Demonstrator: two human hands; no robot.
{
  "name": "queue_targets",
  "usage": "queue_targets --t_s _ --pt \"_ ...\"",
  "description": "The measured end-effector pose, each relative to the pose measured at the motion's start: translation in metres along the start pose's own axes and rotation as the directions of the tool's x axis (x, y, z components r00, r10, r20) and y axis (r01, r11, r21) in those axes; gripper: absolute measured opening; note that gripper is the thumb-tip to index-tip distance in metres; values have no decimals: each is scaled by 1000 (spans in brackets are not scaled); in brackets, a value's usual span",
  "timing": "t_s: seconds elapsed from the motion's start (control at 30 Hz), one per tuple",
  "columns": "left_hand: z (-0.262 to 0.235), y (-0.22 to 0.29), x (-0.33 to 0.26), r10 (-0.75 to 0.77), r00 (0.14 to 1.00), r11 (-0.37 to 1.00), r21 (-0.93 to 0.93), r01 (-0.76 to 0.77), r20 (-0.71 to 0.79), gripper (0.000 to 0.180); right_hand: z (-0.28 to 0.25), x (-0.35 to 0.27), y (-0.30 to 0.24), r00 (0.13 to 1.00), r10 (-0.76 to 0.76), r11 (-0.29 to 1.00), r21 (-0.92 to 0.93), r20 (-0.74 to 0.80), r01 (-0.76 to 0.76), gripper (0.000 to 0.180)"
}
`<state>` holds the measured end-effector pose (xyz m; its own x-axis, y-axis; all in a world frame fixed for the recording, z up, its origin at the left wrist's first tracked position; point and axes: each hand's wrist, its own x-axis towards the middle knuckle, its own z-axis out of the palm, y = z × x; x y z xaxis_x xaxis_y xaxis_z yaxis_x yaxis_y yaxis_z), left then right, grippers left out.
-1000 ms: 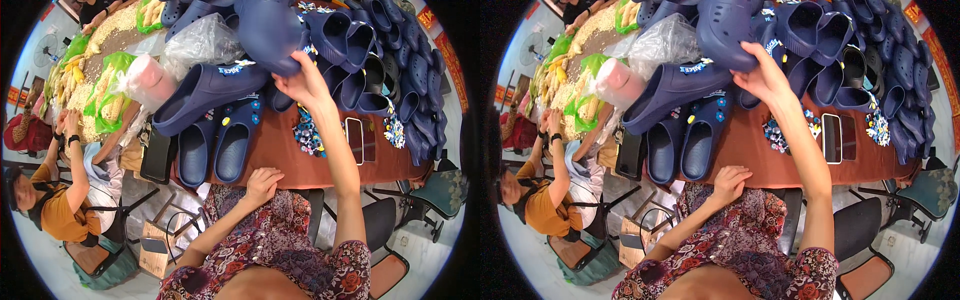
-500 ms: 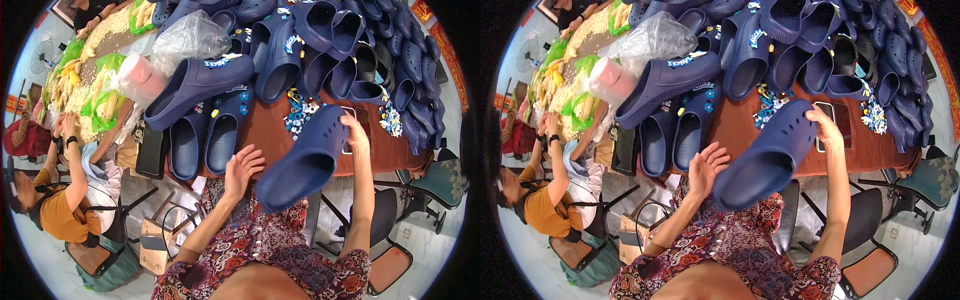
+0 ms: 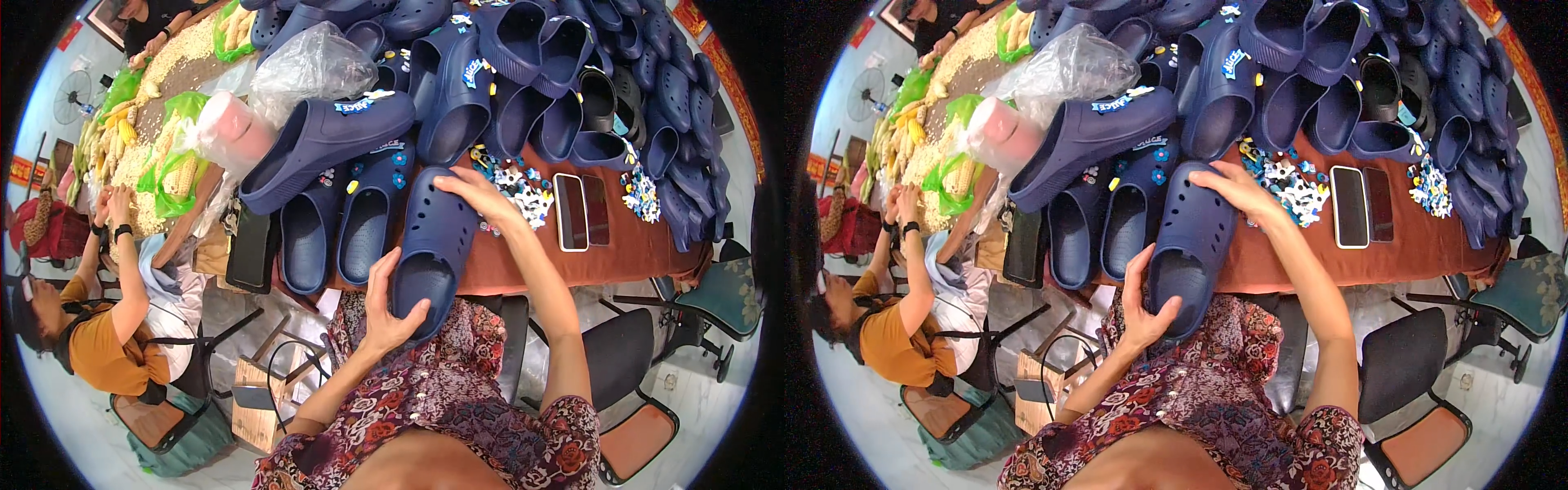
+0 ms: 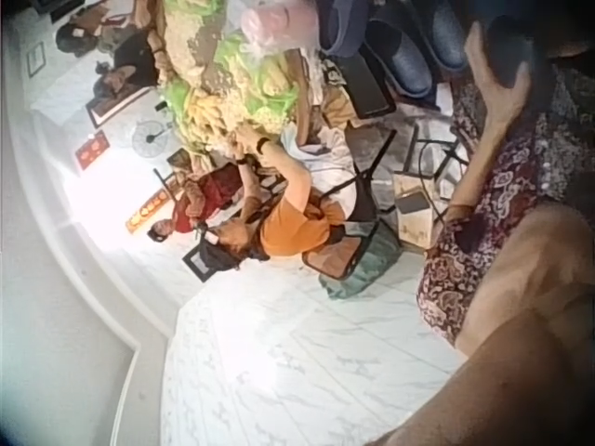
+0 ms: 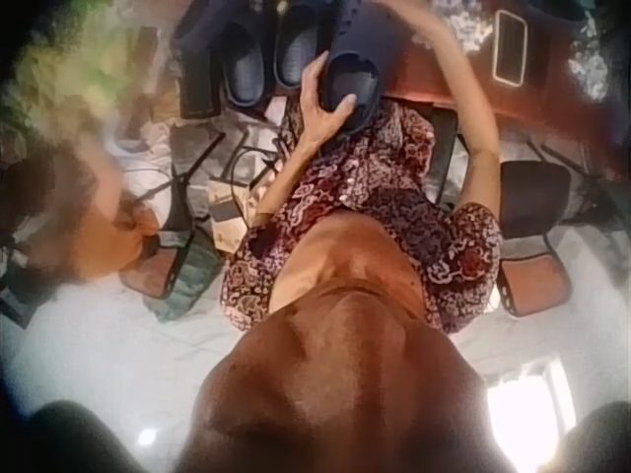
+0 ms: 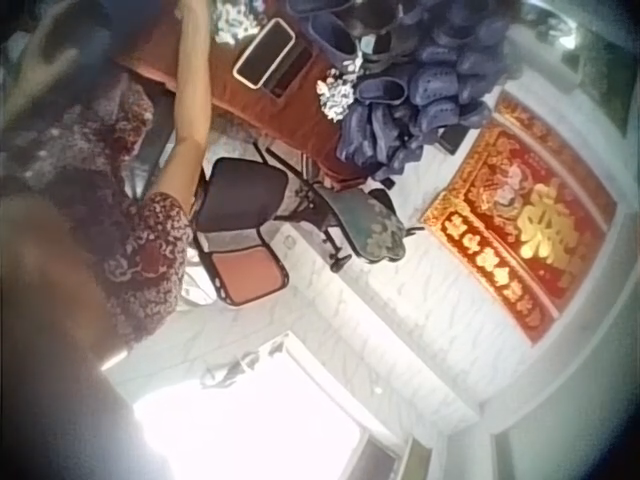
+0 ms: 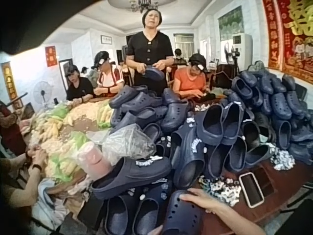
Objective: Attaching decorative charms into the holes of rubber clogs.
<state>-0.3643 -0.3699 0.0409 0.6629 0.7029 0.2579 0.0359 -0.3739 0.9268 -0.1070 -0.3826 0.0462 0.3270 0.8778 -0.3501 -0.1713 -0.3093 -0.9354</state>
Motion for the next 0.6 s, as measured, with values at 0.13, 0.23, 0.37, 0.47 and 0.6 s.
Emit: queue_targets --t_s 0.13,0.23,0.37,0.47,0.6 --pt "3 -10 1 -81 996 993 89 84 -33 50 3 17 30 999 9 998 -68 -44 -12 55" --pt "4 -7 -1 -65 997 986 153 70 -39 51 7 21 45 982 -95 962 -268 -160 50 62" --pt "11 -10 0 -9 1000 981 195 14 -29 51 -5 40 78 863 -356 897 -390 -358 209 60" --pt "12 -10 3 35 999 971 239 -25 -38 52 -13 49 73 793 -355 925 -312 -495 219 54" --pt "11 -11 6 35 999 974 225 -27 -34 52 -12 56 37 922 25 996 93 -386 13 48"
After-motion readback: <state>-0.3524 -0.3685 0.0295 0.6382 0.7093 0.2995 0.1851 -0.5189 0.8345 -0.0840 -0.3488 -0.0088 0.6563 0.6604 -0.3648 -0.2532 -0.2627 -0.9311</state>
